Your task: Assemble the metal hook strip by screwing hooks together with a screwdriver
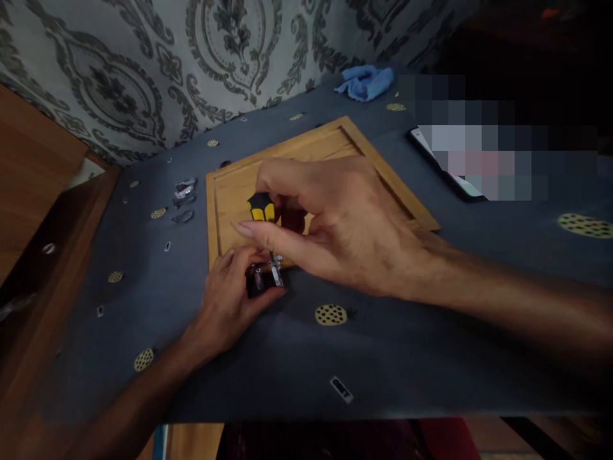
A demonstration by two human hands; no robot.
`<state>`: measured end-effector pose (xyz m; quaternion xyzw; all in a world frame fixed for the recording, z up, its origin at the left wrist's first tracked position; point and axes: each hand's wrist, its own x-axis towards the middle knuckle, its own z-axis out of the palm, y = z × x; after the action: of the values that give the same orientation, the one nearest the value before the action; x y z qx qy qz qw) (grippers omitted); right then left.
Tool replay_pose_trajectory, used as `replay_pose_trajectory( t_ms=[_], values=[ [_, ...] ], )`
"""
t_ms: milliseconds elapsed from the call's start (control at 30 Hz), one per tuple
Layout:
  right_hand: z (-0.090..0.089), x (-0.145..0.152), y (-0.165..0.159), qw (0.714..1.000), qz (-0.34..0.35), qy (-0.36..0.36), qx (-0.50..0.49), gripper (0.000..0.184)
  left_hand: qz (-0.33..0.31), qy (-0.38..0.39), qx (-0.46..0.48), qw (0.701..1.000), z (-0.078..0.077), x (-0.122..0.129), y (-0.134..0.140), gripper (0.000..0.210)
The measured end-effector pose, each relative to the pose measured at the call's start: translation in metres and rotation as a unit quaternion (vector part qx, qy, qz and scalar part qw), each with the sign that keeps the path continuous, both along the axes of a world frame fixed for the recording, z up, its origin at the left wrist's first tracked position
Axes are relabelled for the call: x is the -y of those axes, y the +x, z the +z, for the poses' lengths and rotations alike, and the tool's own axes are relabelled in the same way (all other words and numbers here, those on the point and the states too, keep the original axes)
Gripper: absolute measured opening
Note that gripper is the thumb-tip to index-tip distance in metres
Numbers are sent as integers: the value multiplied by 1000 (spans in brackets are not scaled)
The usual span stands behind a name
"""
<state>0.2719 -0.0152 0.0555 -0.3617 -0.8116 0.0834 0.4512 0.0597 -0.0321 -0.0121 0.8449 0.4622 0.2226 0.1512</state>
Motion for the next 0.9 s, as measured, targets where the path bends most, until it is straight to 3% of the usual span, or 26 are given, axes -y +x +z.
replay_pose_trajectory(
  t_ms=[233, 433, 567, 900],
  values=[
    [-3, 1, -1, 1000, 19, -13, 6, 30, -3, 5, -2, 1000, -1, 0, 0, 35],
    [-5, -1, -4, 996, 30, -79, 7, 32, -14, 14, -1, 1000, 0, 0, 1, 37],
    [-6, 0, -4, 998, 29, -59, 23, 31, -15, 18, -4, 1000, 1, 0, 2, 35],
    [10, -4, 4, 989, 109, -63, 72, 34, -16, 67, -11, 998, -6, 0, -2, 35]
  ],
)
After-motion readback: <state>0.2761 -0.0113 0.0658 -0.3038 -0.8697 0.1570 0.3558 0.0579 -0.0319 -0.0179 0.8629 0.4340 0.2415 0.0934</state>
